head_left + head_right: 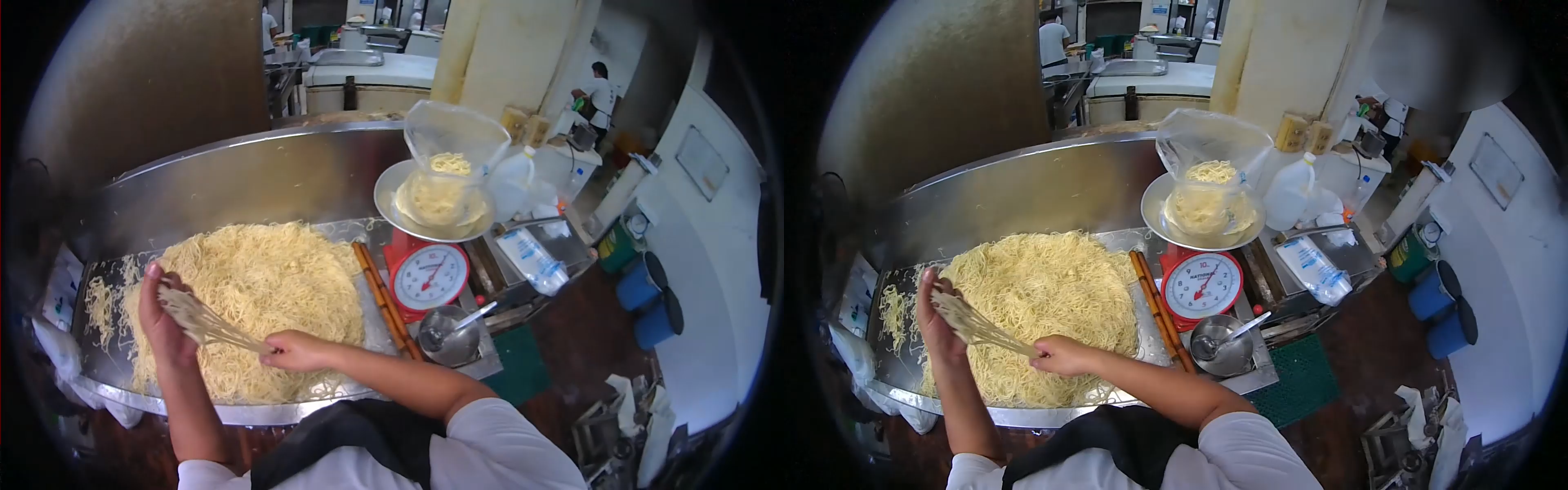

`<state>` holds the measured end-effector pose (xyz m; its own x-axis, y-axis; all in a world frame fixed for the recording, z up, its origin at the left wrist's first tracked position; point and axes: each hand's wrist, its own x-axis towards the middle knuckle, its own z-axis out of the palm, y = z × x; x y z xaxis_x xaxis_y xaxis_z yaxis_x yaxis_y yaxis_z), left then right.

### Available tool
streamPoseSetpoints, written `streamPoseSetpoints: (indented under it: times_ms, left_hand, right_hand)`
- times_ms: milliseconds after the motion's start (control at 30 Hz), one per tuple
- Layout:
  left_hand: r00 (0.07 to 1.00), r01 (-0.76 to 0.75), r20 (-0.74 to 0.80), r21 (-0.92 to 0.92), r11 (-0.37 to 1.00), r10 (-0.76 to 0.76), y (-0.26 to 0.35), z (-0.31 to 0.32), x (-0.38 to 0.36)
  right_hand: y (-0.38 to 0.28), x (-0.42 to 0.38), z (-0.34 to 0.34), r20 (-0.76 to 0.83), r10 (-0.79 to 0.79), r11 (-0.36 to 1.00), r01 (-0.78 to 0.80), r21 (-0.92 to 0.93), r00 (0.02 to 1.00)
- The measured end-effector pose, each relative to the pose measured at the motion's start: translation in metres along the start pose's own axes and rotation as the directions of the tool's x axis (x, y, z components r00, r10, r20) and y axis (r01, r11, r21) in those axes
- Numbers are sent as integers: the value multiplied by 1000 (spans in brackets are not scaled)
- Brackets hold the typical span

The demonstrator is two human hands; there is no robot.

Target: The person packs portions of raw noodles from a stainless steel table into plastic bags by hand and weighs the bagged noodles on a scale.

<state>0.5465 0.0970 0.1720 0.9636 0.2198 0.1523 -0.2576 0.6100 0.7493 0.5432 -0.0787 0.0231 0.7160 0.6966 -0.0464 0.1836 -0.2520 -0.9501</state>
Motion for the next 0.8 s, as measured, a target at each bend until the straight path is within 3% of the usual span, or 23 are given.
streamPoseSetpoints:
  times_ms: [67, 100, 167, 200, 233, 267, 300, 333, 433, 467, 567, 667, 700, 767, 800]
  left_hand:
    - [1000, -16, -25, 37, 999, 17, 2, -11, 6]
    - [1000, -8, -8, 73, 997, 9, 0, -18, 8]
    - [995, 88, 1, 366, 927, -96, -21, -28, 3]
    - [990, 77, 69, 467, 881, -124, -40, -33, -1]
    - [969, -95, 239, 584, 806, -59, -71, -43, -1]
    - [935, -8, 248, 728, 685, -252, -74, -26, -15]
    - [892, -118, 362, 764, 635, -270, -90, -23, -20]
    - [866, -327, 449, 843, 428, -222, -99, -20, -23]
    - [726, -666, 686, 719, 198, -48, -104, 0, -32]
    - [752, -616, 644, 763, 197, -143, -98, 2, -35]
    - [736, -669, 663, 682, 294, 137, -107, -5, -35]
    - [916, -246, 401, 592, 767, -15, -140, -45, -31]
    - [924, -60, 333, 614, 787, -189, -157, -70, -32]
    - [831, -140, 494, 632, 762, -257, -167, -90, -44]
    - [860, -89, 428, 662, 744, -278, -164, -99, -48]
  right_hand:
    - [12, -7, -7, -83, 130, 988, -123, 92, 988]
    - [17, -5, -8, -145, 159, 943, -107, 314, 977]
    - [23, 2, -11, -252, 239, 720, 3, 694, 938]
    - [10, -2, -13, -229, 280, 567, 32, 823, 932]
    - [12, 2, -11, -228, 238, 462, 96, 882, 944]
    - [17, 10, -3, -228, 194, 347, 151, 926, 954]
    - [19, 14, 0, -232, 148, 224, 195, 955, 961]
    - [-7, 5, 1, -215, 335, 242, 137, 961, 917]
    - [-35, -7, 3, -216, 522, 188, 135, 973, 825]
    - [21, 13, 9, -164, 419, 165, 102, 981, 893]
    - [-3, -7, -2, -231, 547, 348, 33, 937, 804]
    - [-42, -27, -20, -278, 490, 432, 47, 900, 826]
    - [-43, -25, -23, -339, 473, 440, 115, 890, 813]
    - [-46, -20, -32, -463, 435, 458, 253, 852, 773]
    - [-42, -25, -43, -410, 434, 501, 163, 850, 802]
